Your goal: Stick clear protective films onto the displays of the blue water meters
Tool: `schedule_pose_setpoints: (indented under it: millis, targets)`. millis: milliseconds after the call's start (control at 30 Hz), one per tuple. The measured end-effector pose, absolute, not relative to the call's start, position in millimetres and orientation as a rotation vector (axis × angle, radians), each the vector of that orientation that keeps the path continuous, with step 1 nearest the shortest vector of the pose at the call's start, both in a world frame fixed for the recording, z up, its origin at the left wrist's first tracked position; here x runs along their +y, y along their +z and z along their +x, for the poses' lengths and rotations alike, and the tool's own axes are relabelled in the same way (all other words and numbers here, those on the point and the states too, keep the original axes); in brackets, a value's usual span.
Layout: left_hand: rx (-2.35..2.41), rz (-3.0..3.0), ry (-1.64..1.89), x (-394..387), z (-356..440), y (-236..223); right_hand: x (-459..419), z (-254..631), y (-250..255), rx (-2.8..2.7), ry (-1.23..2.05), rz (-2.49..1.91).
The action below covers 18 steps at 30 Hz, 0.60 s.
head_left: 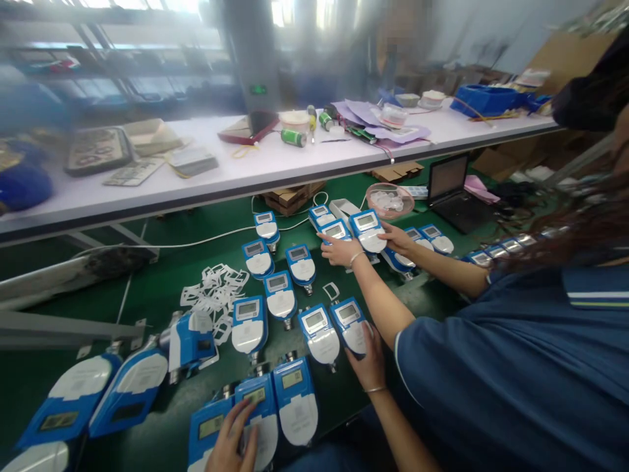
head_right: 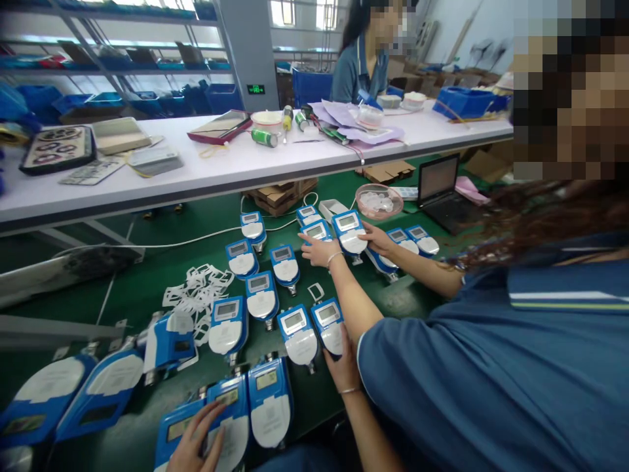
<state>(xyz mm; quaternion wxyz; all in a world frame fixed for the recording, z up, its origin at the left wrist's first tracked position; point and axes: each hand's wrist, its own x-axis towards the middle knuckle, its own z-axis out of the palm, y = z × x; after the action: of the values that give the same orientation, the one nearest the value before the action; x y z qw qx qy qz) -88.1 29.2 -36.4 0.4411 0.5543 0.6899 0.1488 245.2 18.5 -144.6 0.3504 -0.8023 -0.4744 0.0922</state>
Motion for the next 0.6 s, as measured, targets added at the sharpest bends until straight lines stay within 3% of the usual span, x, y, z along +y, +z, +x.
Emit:
schedule_pose_setpoints:
  millis: [133,300,600]
  targets:
    - [1.578,1.198,0.351,87,-13,-34,15,243,-145,-1.218,0.2,-2.069]
    - [1.512,1.005,0.05,157,58,-65,22,243,-152,-1.183,0.143,-2.077]
    - [1.434,0.921,-0.129,172,63,-83,162,306,-160,-1.032,0.09,-2.075]
